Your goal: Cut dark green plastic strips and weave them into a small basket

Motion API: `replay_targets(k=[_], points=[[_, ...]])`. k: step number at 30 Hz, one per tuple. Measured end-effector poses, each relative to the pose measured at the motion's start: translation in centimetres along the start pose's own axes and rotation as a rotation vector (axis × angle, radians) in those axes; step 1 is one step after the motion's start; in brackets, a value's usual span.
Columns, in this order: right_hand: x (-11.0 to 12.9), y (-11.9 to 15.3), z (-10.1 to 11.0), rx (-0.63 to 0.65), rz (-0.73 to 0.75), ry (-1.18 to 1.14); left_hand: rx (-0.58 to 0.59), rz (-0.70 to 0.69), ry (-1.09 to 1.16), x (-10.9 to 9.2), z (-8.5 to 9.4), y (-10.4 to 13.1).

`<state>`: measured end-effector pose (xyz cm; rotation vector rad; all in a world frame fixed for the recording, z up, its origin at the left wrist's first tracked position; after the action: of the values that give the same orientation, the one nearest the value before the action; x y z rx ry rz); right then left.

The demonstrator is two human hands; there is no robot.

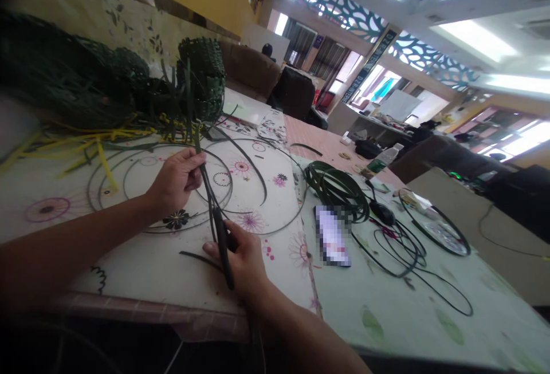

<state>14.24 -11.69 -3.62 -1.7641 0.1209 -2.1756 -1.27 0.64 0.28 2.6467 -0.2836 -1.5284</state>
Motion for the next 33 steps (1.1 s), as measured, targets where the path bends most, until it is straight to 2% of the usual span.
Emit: replay_targets(k=[4,8,14,25,33], points=[[-0.2,0.2,0.0,0.007,-0.014,0.038,-0.03,0.011,0.048,-0.8,0.5,-0.8],[-0.7,0.1,0.0,-0.031,-0.049,0.005,-0.02,-0.04,0.042,-1.2,0.2,-0.4],[-0.7,-0.3,0.1,-0.044,-0.038,-0.065,0.022,-0.054,0.001,-0.6,-0.4,0.6],[-0.3,0.0,0.1,0.0,0.022,0.035,-0.02,0.006,0.011,0.1,0.1,-0.1],[-1.3,-0.8,0.8,-0.016,-0.027,0.086,0.015,0.019,-0.038,0.0,0.6,-1.2]])
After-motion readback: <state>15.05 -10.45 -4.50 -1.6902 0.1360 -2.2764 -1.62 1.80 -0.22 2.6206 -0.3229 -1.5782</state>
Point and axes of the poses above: each hand's wrist, its own y-axis away from the middle knuckle, its own z-axis out of the back of the hand, x = y × z, the point moved 4 cm from there along -y, towards the middle knuckle, and after that the axes turned 13 degrees about z, right-handed, at the moved point
